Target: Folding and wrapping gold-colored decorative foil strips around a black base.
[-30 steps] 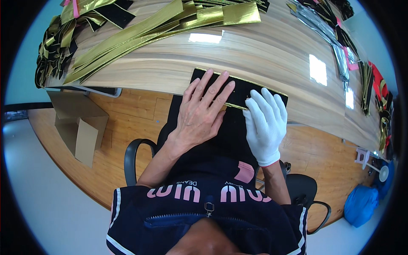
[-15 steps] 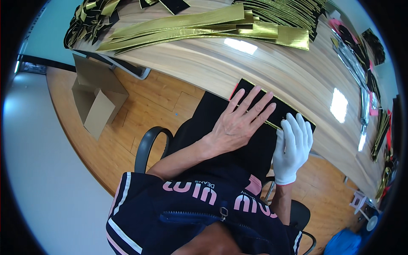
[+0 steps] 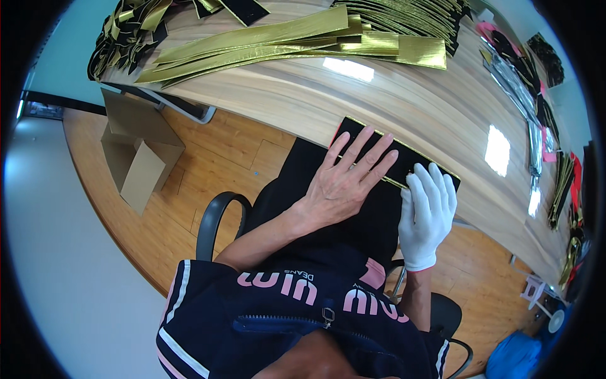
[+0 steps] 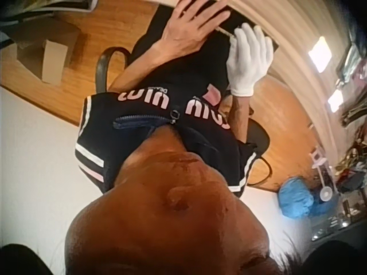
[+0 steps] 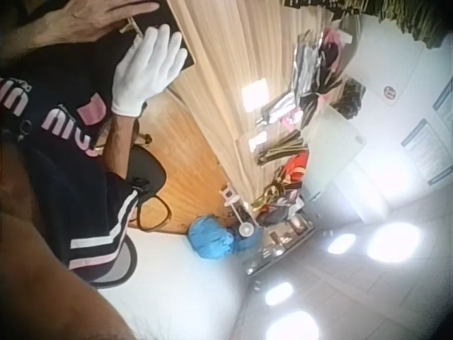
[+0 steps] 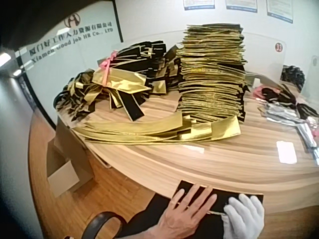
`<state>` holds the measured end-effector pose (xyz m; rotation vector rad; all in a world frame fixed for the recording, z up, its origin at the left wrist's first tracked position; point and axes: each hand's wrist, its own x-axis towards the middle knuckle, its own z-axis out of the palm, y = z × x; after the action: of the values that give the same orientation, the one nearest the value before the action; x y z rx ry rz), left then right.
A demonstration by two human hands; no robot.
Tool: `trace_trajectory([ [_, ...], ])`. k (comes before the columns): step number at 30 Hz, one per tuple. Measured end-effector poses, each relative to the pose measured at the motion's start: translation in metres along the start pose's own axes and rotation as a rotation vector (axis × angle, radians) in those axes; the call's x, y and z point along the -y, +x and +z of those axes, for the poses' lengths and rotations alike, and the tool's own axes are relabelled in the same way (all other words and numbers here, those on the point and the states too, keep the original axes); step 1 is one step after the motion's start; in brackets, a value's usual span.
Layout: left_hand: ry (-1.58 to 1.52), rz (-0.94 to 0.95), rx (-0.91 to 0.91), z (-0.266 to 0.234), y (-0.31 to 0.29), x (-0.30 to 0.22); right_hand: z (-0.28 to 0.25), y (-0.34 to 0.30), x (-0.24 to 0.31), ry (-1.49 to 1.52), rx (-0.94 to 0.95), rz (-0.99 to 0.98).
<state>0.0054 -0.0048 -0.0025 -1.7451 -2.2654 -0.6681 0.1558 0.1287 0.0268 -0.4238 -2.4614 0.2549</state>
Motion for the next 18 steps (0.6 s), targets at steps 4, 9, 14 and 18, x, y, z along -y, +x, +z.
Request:
trace_trajectory([
  [4,0.022,0.019,0.005,0.001,0.003,0.001,-0.002,0.001,0.001,0.006,0.005,0.009],
  [9,0.086,-0.015,0.038,-0.005,0.006,0.0,-0.012,0.014,0.016,0.017,0.145,0.056],
  [14,0.102,-0.019,0.062,-0.004,0.008,-0.006,-0.012,0.012,0.019,-0.037,0.141,0.159],
  [18,0.101,0.014,0.056,-0.002,0.006,-0.007,-0.004,0.006,0.017,-0.066,0.132,0.193],
])
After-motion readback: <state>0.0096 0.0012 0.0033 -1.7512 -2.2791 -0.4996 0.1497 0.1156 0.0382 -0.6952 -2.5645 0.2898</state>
